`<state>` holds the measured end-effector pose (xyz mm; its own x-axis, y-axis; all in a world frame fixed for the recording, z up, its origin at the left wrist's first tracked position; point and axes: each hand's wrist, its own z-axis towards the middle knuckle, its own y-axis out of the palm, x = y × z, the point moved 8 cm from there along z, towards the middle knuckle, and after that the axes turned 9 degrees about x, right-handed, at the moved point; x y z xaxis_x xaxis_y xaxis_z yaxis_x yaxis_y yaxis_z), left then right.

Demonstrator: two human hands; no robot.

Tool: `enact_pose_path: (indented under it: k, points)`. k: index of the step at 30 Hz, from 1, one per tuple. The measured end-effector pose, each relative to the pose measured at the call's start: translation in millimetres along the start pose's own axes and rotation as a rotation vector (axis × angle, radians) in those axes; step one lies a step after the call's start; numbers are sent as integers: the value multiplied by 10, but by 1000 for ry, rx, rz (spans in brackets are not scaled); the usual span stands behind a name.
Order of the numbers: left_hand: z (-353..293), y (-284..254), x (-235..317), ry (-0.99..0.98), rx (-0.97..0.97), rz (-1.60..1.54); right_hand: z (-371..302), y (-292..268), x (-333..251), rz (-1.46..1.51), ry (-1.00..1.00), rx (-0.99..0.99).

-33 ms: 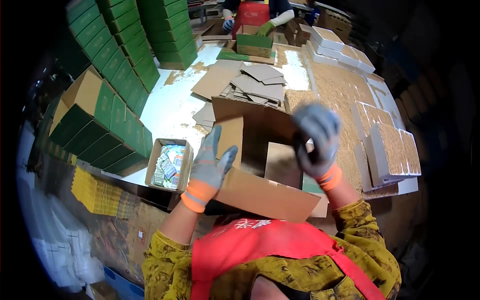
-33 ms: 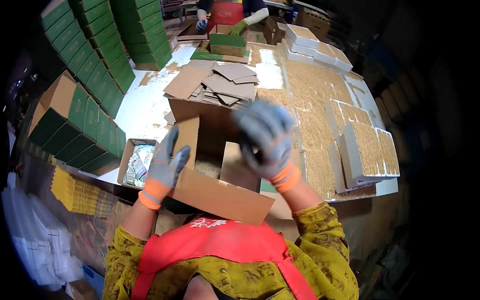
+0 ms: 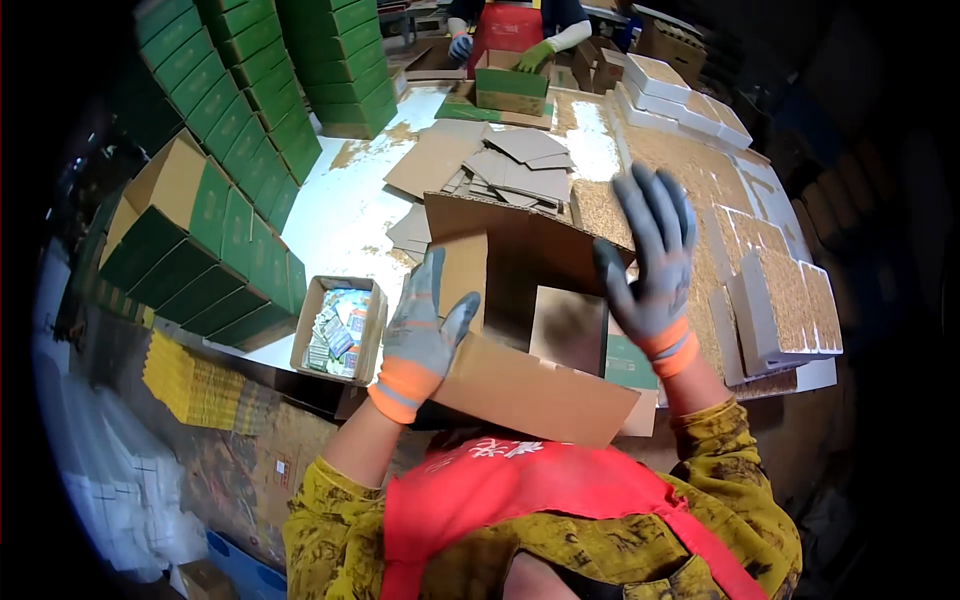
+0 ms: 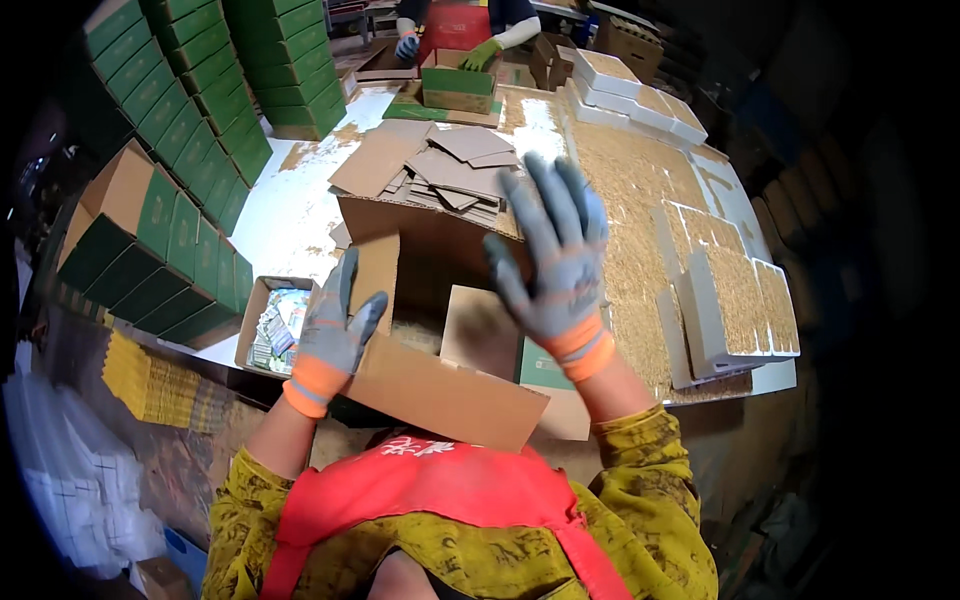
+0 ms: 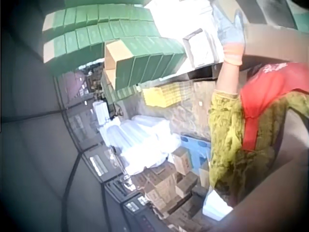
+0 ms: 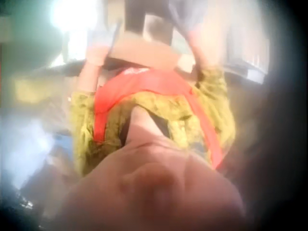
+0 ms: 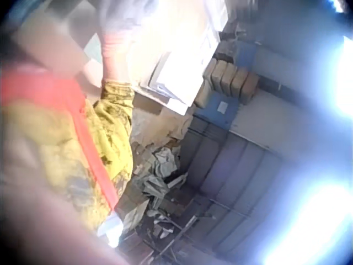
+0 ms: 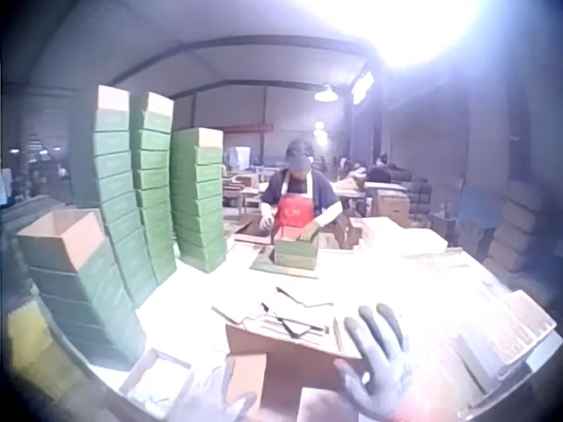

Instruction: The person folds a cardboard box, places a foam tray filled with grain inside, adds a packet, and seals the box with a cardboard insert before stacking it.

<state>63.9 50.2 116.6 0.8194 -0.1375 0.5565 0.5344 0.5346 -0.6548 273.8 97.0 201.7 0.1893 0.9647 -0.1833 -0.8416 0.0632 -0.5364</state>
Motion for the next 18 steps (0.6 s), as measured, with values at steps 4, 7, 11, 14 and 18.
enact_pose_path:
  k: [4,7,11,14,18]
  points:
    - [-44,-38,3,-145,102,-210,-141,-36,22,-432,205,-279]
    - [-174,-241,105,-44,51,-251,-405,-184,63,-274,319,-165]
    - [-353,-283,366,-238,-479,-843,-406,-312,247,-263,402,-49]
    - [-329,-236,48,-110,-640,-585,-412,-227,238,-239,387,-91]
    - [-299,-196,80,-297,-451,-630,-404,-236,168,-281,297,-112]
